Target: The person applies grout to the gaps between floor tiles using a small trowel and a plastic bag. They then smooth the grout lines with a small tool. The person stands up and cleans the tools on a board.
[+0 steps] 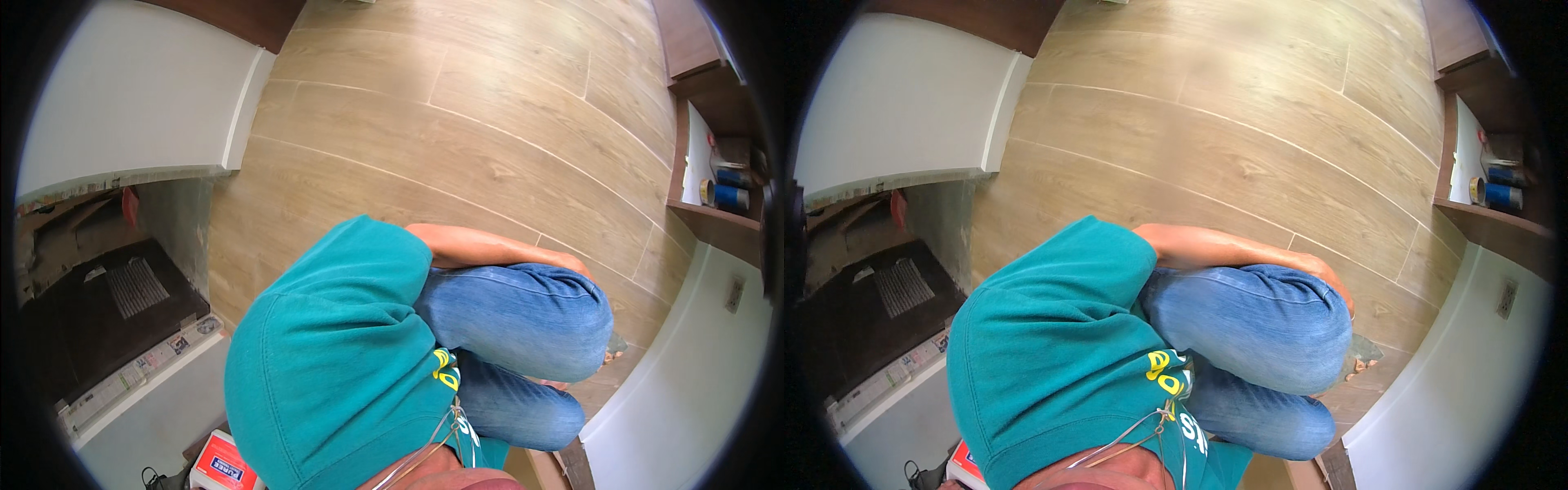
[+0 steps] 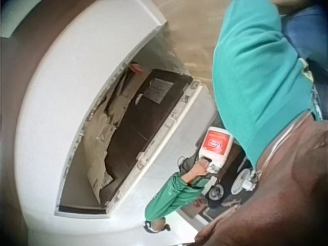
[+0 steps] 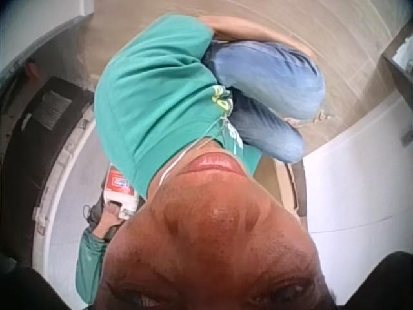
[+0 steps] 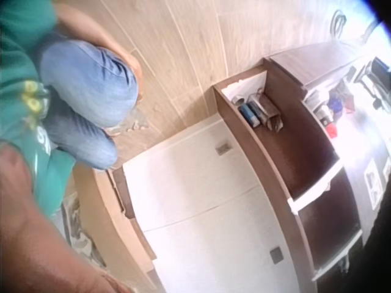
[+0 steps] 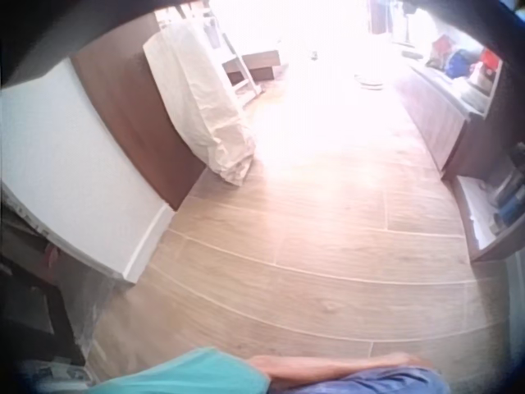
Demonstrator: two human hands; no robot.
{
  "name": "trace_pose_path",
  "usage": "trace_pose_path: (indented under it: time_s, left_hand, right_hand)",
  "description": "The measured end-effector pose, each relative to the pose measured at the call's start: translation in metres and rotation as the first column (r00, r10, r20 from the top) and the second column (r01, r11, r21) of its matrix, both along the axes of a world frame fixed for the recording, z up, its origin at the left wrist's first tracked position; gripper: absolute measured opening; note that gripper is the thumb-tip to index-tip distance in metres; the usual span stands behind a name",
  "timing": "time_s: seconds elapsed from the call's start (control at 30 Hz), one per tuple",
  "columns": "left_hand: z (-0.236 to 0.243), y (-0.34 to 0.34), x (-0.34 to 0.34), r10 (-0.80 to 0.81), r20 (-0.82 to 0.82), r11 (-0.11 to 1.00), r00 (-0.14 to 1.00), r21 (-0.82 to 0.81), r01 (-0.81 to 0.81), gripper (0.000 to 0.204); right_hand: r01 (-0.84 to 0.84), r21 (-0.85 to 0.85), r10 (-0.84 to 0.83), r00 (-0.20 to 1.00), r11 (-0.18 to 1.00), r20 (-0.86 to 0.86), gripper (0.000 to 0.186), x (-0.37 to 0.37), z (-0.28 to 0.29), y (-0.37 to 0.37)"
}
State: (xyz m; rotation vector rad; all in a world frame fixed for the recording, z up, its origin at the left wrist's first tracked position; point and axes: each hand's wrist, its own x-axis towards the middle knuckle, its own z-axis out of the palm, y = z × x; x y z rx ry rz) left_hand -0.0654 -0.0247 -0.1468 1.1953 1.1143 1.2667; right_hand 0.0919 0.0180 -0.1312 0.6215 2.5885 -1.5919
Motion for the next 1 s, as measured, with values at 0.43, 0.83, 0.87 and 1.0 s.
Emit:
trace_pose_path:
  time_s: [0.43, 0.83, 0.87, 1.0]
  left_hand:
    - [0.036, -0.019, -0.01, 0.102, -0.089, 0.992, 0.991, -0.064, -0.107, 0.038]
    - [0.106, -0.054, -0.044, -0.192, -0.086, 0.892, 0.978, -0.43, 0.137, 0.034]
    - [0.109, -0.054, -0.043, -0.198, -0.096, 0.883, 0.976, -0.449, 0.135, 0.035]
    - [0.089, -0.095, -0.04, -0.134, -0.152, 0.883, 0.979, -0.467, 0.049, 0.031]
  right_hand:
    - [0.133, -0.002, -0.133, 0.991, 0.991, 0.002, 0.055, 0.017, 0.01, -0.001]
    - [0.687, -0.178, -0.691, 0.721, 0.704, 0.048, 0.06, 0.091, -0.027, 0.024]
    - [0.717, -0.215, -0.727, 0.685, 0.663, 0.042, 0.06, 0.094, -0.033, 0.022]
    - [0.777, -0.343, -0.816, 0.576, 0.527, 0.05, 0.062, 0.101, -0.068, -0.017]
